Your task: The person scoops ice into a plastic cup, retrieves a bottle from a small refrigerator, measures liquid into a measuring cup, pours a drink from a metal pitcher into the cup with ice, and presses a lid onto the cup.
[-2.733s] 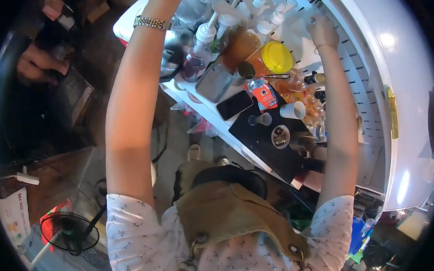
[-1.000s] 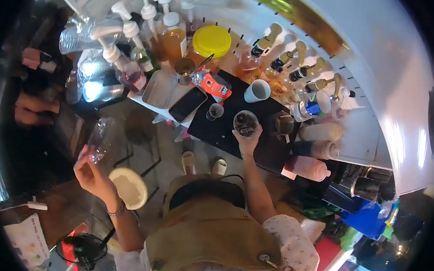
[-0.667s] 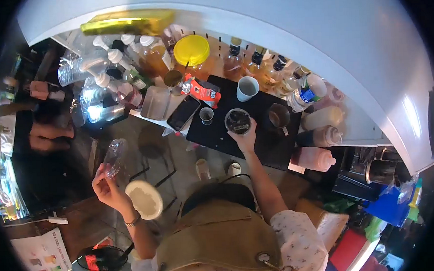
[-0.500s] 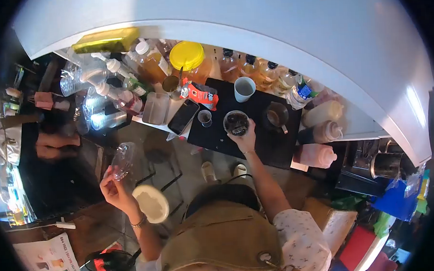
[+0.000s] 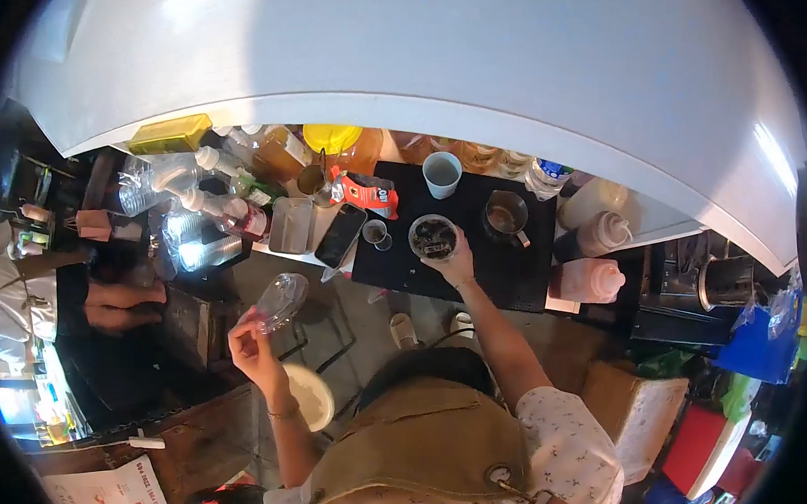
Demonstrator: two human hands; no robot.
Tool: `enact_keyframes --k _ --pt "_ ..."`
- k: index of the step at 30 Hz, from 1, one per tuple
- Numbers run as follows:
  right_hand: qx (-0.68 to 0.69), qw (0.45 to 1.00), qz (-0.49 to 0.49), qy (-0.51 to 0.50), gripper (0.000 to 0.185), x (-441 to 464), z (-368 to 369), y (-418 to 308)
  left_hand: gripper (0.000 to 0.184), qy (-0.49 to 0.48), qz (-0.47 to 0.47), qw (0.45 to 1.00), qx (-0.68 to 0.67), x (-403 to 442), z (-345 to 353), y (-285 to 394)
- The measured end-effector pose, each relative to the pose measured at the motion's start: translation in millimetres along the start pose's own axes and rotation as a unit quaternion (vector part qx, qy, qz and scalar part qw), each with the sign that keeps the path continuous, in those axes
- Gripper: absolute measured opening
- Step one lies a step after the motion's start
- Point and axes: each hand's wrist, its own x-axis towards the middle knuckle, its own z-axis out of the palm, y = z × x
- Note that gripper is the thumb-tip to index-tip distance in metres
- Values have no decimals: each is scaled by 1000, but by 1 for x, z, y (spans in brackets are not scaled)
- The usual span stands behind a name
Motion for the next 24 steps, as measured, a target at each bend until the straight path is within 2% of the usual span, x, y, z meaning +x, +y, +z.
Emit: enact_keyframes --k 3,5,6,8,9,10,11,12,13,14,15,17,18,20,22,24 --pt "-10 999 -30 27 95 -9 -2 -3 6 -16 -31 997 -65 0 5 -3" --pt "-74 985 -137 77 91 -22 -21 -14 8 -57 -19 997 -40 3 1 -7" --pt "-72 984 -140 79 91 -32 -32 -13 8 -56 -14 997 -41 5 -1 -6" --pt "-86 993 -57 52 81 -54 -55 -11 8 -105 -51 988 -96 1 3 -4" --pt "-88 993 -60 49 81 -60 -56 -32 11 -119 -60 984 -120 0 7 -8" --pt "9 1000 -8 -28 75 -69 -55 -63 11 -116 -61 984 -120 -3 12 -10" --pt "105 988 46 -103 69 -76 -52 -89 12 -169 -70 977 -106 -6 18 -11" --pt "105 988 44 -103 69 -78 -46 -107 13 -223 -76 967 -92 -8 24 -13" --pt "311 911 160 -217 63 -77 -39 -123 17 -274 -63 953 -113 -11 31 -21" --pt "493 767 262 -315 56 -77 -35 -136 22 -324 -49 935 -133 -13 36 -28" --pt "492 769 259 -317 56 -77 -33 -146 22 -322 -45 936 -134 -12 39 -29" --pt "441 815 246 -283 47 -76 -25 -163 29 -436 -9 897 -66 -6 43 -30" --pt "439 815 241 -292 47 -74 -22 -165 29 -428 -5 902 -63 0 46 -25" --pt "397 859 216 -242 44 -68 -24 -165 35 -419 67 905 -38 22 52 -7" --pt "419 854 197 -236 43 -62 -23 -167 33 -392 81 916 -14 57 49 -1" --pt "407 878 172 -185 43 -58 -26 -176 30 -313 111 943 30 108 55 10"
